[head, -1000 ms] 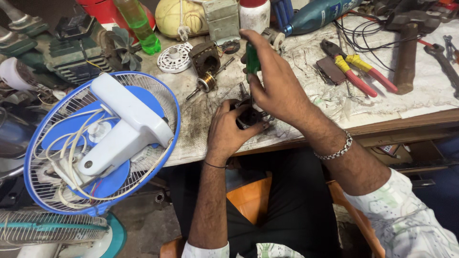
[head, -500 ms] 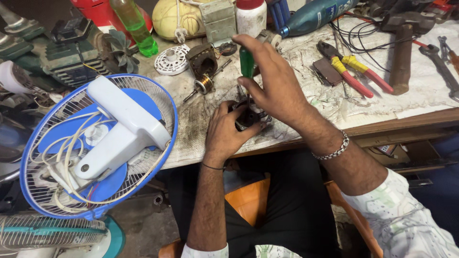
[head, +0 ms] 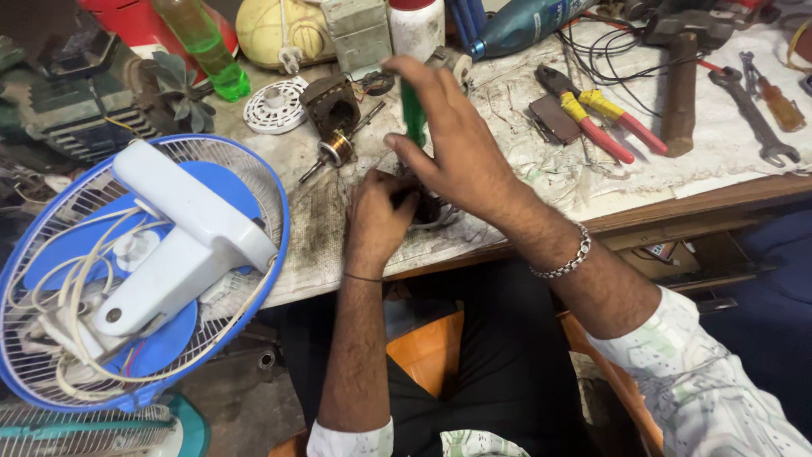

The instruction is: The person disassembles a small electrical motor, removes the rotor, and manipulates the internal wiring. They then use a screwdriver to adjust components within the motor housing.

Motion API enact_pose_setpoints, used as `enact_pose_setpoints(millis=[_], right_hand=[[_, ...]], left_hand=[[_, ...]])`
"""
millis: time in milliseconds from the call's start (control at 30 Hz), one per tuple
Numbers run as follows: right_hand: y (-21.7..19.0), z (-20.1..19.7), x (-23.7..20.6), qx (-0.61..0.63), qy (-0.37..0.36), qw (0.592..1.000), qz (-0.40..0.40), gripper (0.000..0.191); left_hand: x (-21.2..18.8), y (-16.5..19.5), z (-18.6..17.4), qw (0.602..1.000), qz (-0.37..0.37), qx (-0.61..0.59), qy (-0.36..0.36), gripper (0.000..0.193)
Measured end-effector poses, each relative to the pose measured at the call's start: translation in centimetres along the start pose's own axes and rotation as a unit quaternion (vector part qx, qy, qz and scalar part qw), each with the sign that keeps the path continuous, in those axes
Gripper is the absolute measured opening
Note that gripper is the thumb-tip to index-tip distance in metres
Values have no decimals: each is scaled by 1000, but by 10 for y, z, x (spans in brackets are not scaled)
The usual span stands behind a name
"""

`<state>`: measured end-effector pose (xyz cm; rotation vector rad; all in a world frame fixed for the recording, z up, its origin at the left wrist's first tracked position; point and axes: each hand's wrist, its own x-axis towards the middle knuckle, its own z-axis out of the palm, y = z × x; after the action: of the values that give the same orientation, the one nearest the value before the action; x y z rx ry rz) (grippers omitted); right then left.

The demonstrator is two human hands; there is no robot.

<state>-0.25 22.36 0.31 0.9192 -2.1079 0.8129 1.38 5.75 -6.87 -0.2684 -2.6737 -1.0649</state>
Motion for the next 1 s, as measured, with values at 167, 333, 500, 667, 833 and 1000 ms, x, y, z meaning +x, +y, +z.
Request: enact_pose_setpoints(millis=[167, 333, 500, 667, 833, 1000], right_hand=[[-3, 1, 0, 127, 11, 992, 2, 79], [-5, -1, 2, 20, -22, 998, 63, 75], [-1, 4, 1, 119, 1, 993, 1, 79], [10, 3, -15, 122, 46, 991, 8, 72], [37, -8, -42, 180, 226, 956, 40, 63], [57, -8, -69, 128, 189, 952, 205, 61]], left_hand=[[-7, -3, 3, 999, 16, 20, 30, 24], [-8, -3, 4, 998, 29, 28, 38, 24], [-9, -2, 4, 999, 10, 19, 27, 26], [-7, -3, 3, 1000, -9, 19, 12, 23], [0, -3, 7, 997, -74, -17, -5, 18], [-1, -5, 8, 997, -37, -47, 52, 15]])
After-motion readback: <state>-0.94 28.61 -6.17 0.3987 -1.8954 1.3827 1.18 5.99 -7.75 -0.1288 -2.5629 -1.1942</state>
